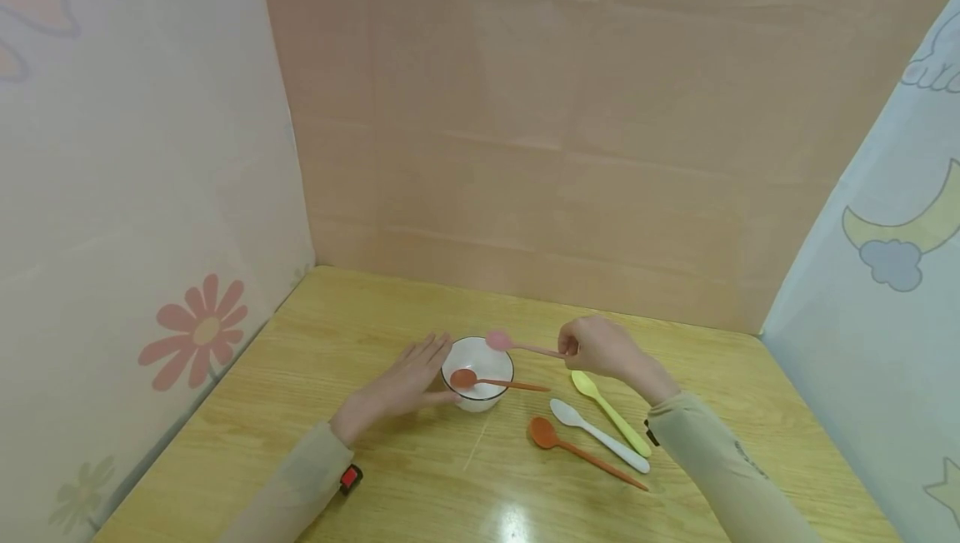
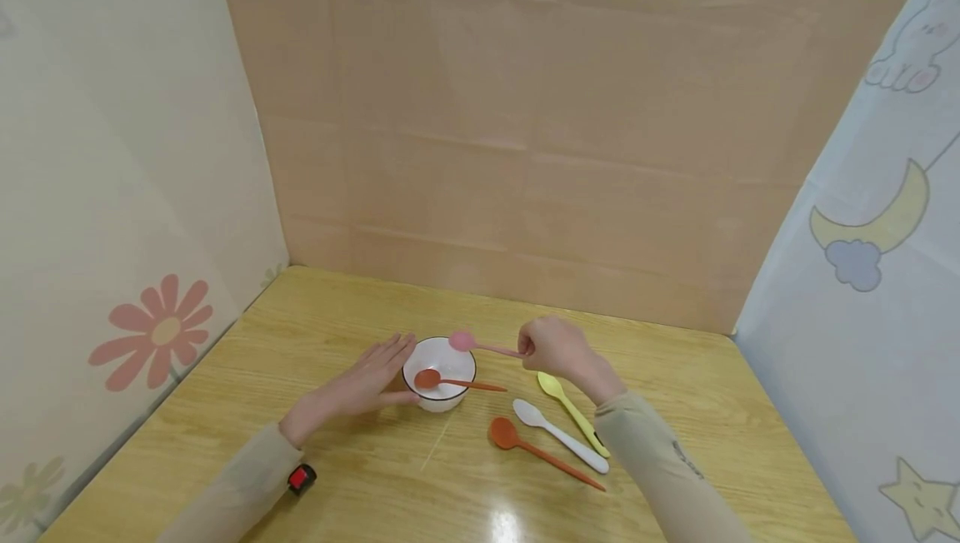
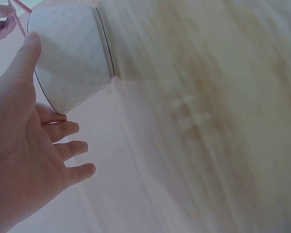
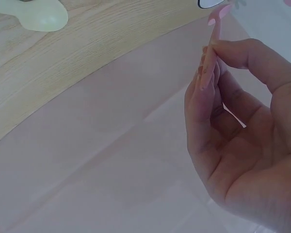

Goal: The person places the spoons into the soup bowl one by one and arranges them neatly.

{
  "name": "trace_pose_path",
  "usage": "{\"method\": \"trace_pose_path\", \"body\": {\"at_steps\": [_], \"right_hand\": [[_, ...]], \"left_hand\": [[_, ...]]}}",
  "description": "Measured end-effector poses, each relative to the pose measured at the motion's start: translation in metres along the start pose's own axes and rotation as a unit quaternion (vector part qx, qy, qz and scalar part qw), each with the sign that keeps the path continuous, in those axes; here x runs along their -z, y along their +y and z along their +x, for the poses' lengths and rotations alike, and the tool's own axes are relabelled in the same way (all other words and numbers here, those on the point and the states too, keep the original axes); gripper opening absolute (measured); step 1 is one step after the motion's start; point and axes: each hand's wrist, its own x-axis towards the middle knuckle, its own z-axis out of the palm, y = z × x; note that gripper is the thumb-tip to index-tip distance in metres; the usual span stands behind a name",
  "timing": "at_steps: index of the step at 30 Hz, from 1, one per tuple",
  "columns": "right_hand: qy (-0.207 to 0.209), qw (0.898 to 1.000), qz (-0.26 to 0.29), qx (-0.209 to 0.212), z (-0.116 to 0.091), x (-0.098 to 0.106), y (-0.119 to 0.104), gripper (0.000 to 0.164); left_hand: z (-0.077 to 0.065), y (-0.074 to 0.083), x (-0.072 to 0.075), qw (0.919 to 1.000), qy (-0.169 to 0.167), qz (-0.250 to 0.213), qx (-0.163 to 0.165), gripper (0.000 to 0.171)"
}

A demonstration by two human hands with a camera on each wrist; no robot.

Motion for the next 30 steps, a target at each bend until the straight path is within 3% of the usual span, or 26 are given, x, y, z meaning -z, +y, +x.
{"method": "trace_pose_path", "body": {"at_steps": [30], "right_hand": [[-0.031, 0.999, -0.023, -0.001, 0.016, -0.008, -0.021, 0.012]], "left_hand": [[0.000, 0.000, 0.001, 0.9999, -0.009, 0.004, 0.004, 0.093]]}}
